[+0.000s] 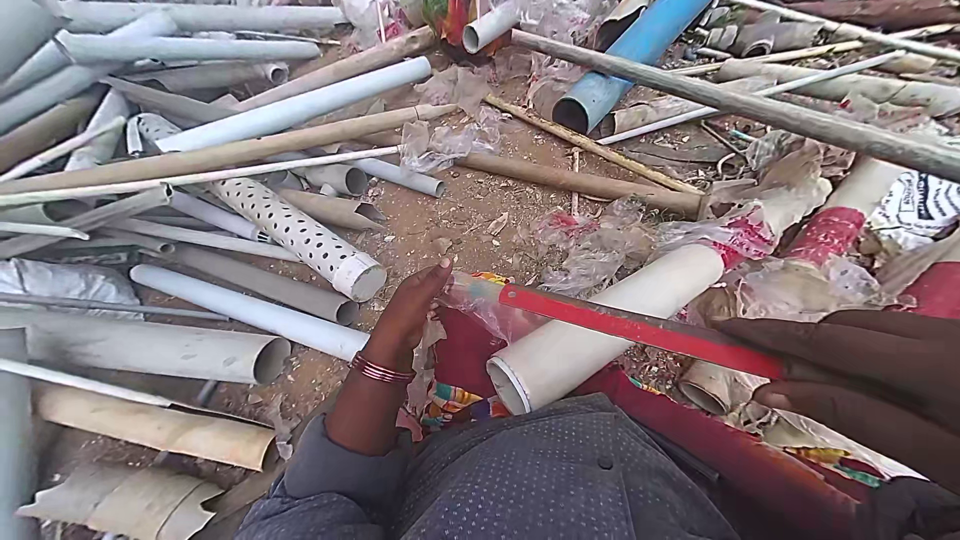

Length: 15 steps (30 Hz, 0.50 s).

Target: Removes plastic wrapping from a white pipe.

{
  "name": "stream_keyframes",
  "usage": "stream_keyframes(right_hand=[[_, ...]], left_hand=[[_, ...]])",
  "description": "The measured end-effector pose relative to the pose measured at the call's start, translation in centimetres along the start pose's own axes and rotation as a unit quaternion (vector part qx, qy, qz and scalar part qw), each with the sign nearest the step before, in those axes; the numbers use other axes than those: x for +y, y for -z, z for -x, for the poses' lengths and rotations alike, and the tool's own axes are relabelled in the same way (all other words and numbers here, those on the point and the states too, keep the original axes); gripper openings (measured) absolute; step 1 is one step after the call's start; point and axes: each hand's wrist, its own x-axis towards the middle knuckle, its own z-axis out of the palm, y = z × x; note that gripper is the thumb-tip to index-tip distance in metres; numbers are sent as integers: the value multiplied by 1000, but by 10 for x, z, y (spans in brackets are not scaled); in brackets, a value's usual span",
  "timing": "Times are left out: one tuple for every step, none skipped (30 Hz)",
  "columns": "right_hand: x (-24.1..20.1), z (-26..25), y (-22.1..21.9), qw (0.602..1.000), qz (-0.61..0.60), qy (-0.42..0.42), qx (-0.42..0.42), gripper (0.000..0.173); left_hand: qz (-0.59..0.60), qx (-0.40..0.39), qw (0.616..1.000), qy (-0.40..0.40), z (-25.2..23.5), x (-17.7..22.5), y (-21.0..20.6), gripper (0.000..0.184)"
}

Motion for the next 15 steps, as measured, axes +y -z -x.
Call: stream_keyframes(right_hand=[[5,4,3,1000,-4,-6,2,47],[9,5,3,1000,-6,-12,6,47],[13,4,0,1000,-6,-17,11,47],[15,0,-5,1000,-3,-17,16,47],[14,-6,-11,1000,2,-14,25,46],[11,-13,-19,999,14,-5,42,46],[6,-20,-27,997,34,9,64,47],[1,-26,-34,995,53,24,84,47],[-4,-32,-40,992,67,36,96,46],[-10,-36,-44,992,74,39,90,43],[-15,-39,-47,993,77,36,79,39],[-20,-42,-51,994,82,33,69,37],[-24,-46,-55,995,80,26,60,34],[-29,-50,-60,996,79,16,49,34],[-35,-54,-64,997,75,3,36,34]], left_hand=[[5,13,1000,2,-1,-1,1,33],[0,24,1000,5,-1,-1,1,30],[-13,31,999,6,0,0,0,26],[-28,35,999,5,1,1,0,23],[-37,34,999,1,1,1,-1,21],[-43,28,999,-7,2,2,-2,21],[-47,18,999,-17,2,2,-2,22],[-50,6,998,-29,2,2,-2,23],[-48,-4,998,-39,2,3,-2,25],[-48,-14,998,-48,3,3,-3,26],[-50,-20,997,-56,5,3,-5,27],[-59,-23,996,-67,7,4,-7,27],[-76,-20,994,-80,10,5,-9,26],[-107,-13,989,-96,13,4,-12,24],[-156,-2,981,-116,15,3,-15,21]])
